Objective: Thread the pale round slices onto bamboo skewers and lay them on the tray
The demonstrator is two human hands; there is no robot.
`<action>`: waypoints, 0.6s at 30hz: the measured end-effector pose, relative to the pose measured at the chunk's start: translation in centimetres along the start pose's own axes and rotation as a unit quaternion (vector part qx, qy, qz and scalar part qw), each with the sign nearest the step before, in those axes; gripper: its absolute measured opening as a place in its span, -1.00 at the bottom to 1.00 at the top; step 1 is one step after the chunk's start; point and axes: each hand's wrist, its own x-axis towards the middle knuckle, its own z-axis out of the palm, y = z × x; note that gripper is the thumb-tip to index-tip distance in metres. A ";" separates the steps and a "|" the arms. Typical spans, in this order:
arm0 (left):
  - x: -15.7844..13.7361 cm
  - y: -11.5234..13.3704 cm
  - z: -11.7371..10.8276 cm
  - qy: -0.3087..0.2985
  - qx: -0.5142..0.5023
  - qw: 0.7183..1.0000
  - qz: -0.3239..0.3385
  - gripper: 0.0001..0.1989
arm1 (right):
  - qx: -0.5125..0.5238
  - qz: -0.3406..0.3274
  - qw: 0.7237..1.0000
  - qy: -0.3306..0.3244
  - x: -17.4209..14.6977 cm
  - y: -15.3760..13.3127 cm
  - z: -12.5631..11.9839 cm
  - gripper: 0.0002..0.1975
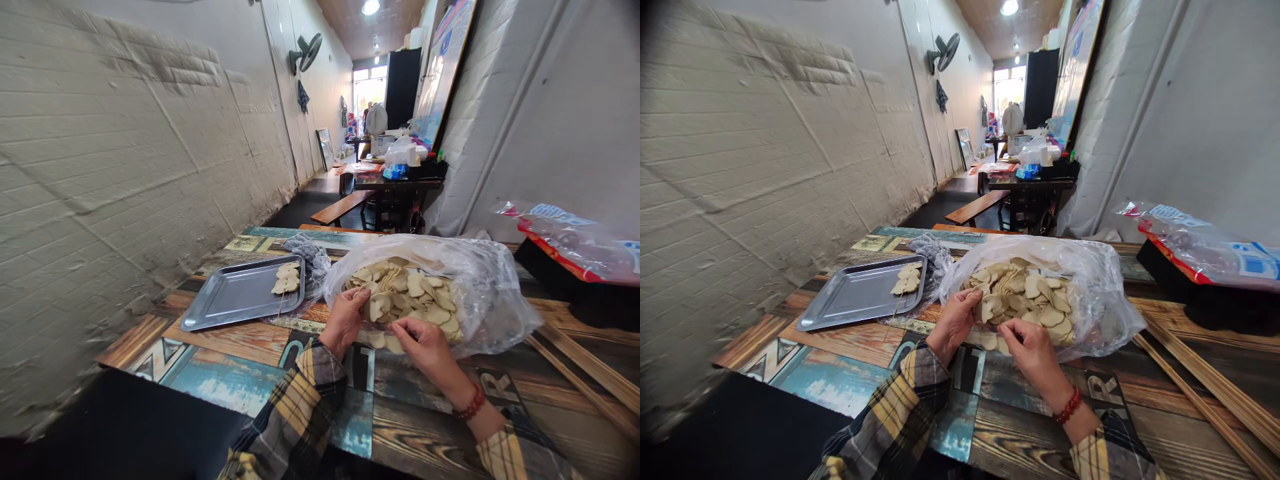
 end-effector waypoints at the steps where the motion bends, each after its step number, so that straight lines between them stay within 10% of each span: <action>1: -0.1 0.0 0.1 0.001 0.000 1.000 -0.004 -0.49 | 0.000 0.002 1.000 0.001 0.0 0.0 0.0 -0.61; 18: -0.7 -1.2 1.1 -0.028 0.028 0.999 -0.036 -0.46 | 0.037 0.054 0.998 0.019 0.5 0.3 -0.3 -0.59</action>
